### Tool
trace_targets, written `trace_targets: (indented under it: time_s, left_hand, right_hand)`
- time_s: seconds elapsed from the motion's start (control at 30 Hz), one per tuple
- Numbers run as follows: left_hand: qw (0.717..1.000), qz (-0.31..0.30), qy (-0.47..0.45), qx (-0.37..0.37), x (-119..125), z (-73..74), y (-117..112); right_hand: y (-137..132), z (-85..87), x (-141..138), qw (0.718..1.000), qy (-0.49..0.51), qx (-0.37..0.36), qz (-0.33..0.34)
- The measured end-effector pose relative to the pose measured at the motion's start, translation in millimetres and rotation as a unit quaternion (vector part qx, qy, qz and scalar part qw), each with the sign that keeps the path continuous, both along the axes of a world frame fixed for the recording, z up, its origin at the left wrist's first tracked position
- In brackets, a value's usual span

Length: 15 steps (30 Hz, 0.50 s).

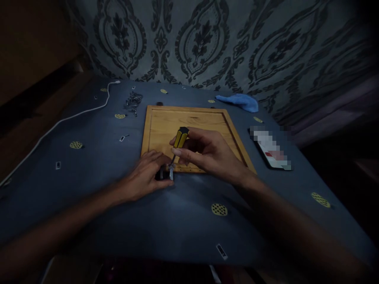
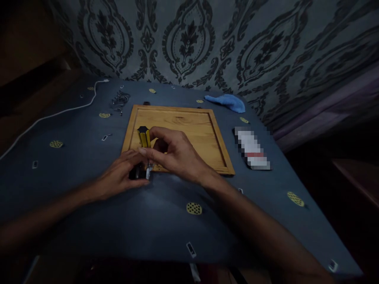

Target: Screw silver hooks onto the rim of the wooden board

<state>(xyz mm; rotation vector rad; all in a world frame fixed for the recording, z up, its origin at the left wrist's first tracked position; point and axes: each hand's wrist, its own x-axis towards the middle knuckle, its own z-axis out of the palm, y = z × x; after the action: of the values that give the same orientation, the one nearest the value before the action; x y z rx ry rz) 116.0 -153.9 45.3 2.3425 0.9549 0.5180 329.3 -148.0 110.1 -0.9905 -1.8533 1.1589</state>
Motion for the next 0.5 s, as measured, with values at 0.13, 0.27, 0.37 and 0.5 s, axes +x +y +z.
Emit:
trace_targets:
  time_s: [0.13, 0.27, 0.37, 0.5]
  left_hand:
    - [1.0, 0.001, -0.007, -0.004, -0.7, 0.2, -0.5]
    - [1.0, -0.002, -0.003, -0.01, -0.5, 1.1, -0.6]
    - [1.0, 0.001, 0.003, -0.008, 0.4, 1.7, -0.6]
    - [1.0, -0.001, 0.005, -0.001, 1.1, 2.3, -0.9]
  right_hand:
    - [0.7, -4.1, -2.6, 1.0, 0.025, 0.006, -0.001]
    - [0.2, -1.5, -2.5, 0.999, 0.046, 0.007, 0.012]
    - [0.0, 2.7, -0.8, 0.998, 0.052, -0.006, 0.039]
    - [0.4, 2.8, 0.7, 0.997, 0.061, -0.017, 0.051]
